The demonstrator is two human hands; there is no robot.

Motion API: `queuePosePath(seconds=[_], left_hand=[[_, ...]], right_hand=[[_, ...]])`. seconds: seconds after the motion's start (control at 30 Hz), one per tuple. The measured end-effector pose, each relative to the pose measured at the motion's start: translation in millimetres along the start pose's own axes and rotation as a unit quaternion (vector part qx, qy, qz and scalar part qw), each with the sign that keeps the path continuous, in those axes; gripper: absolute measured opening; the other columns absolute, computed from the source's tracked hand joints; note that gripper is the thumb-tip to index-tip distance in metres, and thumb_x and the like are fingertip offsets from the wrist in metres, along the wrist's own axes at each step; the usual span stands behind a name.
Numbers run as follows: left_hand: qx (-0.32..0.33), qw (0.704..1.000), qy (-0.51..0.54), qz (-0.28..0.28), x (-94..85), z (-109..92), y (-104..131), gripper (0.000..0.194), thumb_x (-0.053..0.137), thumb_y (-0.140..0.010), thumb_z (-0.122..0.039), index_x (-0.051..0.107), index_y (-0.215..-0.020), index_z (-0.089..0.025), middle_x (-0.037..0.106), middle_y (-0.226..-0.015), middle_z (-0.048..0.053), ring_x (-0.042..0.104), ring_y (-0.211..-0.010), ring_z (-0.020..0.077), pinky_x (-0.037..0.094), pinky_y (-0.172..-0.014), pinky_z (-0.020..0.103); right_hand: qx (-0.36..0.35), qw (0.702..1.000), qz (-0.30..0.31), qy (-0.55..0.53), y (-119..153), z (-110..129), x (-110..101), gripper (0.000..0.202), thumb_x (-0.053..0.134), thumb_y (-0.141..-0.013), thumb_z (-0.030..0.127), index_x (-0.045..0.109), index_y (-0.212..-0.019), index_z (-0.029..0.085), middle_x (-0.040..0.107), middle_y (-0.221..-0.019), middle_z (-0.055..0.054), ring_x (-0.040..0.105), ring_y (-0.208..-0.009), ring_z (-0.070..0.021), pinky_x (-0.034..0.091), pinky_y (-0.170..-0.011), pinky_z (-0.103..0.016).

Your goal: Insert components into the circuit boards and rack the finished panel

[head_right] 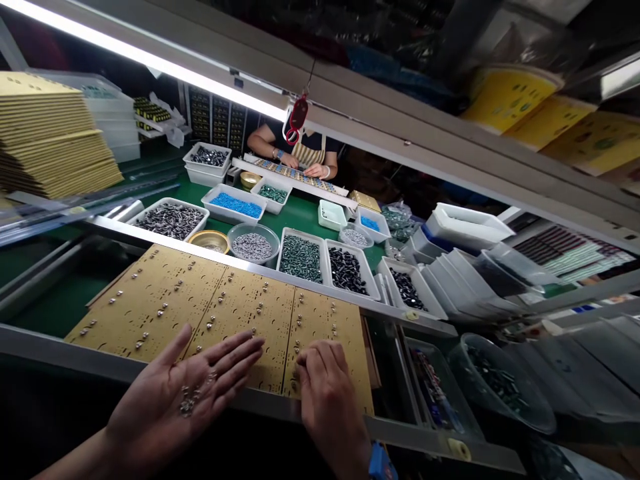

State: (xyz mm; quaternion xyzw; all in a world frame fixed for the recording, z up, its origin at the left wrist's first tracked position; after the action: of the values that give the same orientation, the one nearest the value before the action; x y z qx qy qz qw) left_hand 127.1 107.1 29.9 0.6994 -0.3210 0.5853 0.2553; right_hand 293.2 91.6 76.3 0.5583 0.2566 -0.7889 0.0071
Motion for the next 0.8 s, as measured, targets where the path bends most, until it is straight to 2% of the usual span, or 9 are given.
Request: queuePosePath(seconds=[0.13,0.2,0.33,0.43,0.5,0.63,0.8], left_hand=[[-0.004,1.000,0.023,-0.014,-1.6,0,-1,0.084,0.001,-0.099,-0.059,0.035,-0.149,-0.001,0.039,-0.155,0.017,0.032,-0.146,0.0253,0.008,-0.124,0.040],[-0.004,0.999,0.033,-0.020,-2.2,-1,-1,0.084,0.002,-0.099,-0.059,0.034,-0.150,0.000,0.040,-0.155,0.018,0.034,-0.145,0.0256,0.009,-0.124,0.040],[0.001,0.998,0.053,-0.035,-3.6,0,-1,0.082,0.006,-0.100,-0.059,0.026,-0.152,0.000,0.035,-0.158,0.020,0.039,-0.143,0.0254,0.018,-0.122,0.038],[0.004,0.997,0.069,-0.019,-0.1,1,-1,0.080,0.009,-0.101,-0.058,0.022,-0.153,0.001,0.040,-0.154,0.023,0.050,-0.136,0.0230,0.019,-0.121,0.034],[0.006,0.998,0.067,-0.002,3.1,1,0,0.079,0.009,-0.101,-0.057,0.024,-0.152,0.002,0.045,-0.151,0.025,0.052,-0.134,0.0251,0.017,-0.121,0.037],[0.026,0.998,0.056,0.021,6.5,-1,0,0.081,0.006,-0.101,-0.055,0.036,-0.147,0.003,0.051,-0.145,0.026,0.045,-0.139,0.0303,0.013,-0.122,0.044],[0.036,0.998,0.048,0.031,4.9,-2,0,0.082,0.003,-0.100,-0.055,0.042,-0.145,0.001,0.052,-0.145,0.024,0.042,-0.141,0.0286,0.014,-0.122,0.043]], right_hand=[[-0.055,0.997,-0.050,0.032,-2,20,-14,0.013,0.054,-0.095,0.007,0.061,-0.099,0.018,0.061,-0.090,-0.006,0.054,-0.088,-0.0214,0.046,-0.080,-0.036],[-0.064,0.996,-0.062,-0.012,-7,38,-16,0.017,0.057,-0.092,0.006,0.061,-0.103,0.018,0.062,-0.091,-0.007,0.055,-0.089,-0.0209,0.048,-0.080,-0.035],[-0.079,0.980,-0.035,-0.181,-26,83,-4,0.020,0.058,-0.089,0.002,0.060,-0.097,0.020,0.063,-0.087,-0.005,0.056,-0.088,-0.0191,0.052,-0.077,-0.031],[-0.083,0.975,-0.011,-0.205,-40,105,11,0.018,0.057,-0.089,0.004,0.063,-0.093,0.020,0.063,-0.088,-0.006,0.055,-0.090,-0.0206,0.053,-0.079,-0.034],[-0.079,0.980,0.001,-0.183,-44,111,19,0.015,0.057,-0.090,0.006,0.064,-0.092,0.020,0.063,-0.087,-0.006,0.054,-0.089,-0.0220,0.053,-0.078,-0.036],[-0.082,0.988,0.007,-0.130,-42,114,28,0.016,0.054,-0.091,0.008,0.064,-0.096,0.020,0.064,-0.089,-0.007,0.053,-0.090,-0.0240,0.052,-0.080,-0.039],[-0.061,0.990,-0.048,-0.116,-38,114,31,0.016,0.047,-0.090,0.007,0.058,-0.090,0.019,0.061,-0.089,-0.009,0.052,-0.090,-0.0258,0.050,-0.085,-0.044]])
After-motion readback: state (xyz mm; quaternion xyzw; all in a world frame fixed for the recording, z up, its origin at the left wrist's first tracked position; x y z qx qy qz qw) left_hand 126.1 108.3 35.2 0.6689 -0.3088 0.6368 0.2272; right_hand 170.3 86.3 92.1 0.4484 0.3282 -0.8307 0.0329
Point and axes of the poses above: each hand's wrist, its own y-axis away from the middle knuckle, its own x-axis out of the palm, z = x × y, the point moved 8 cm from there along -y, towards the middle knuckle
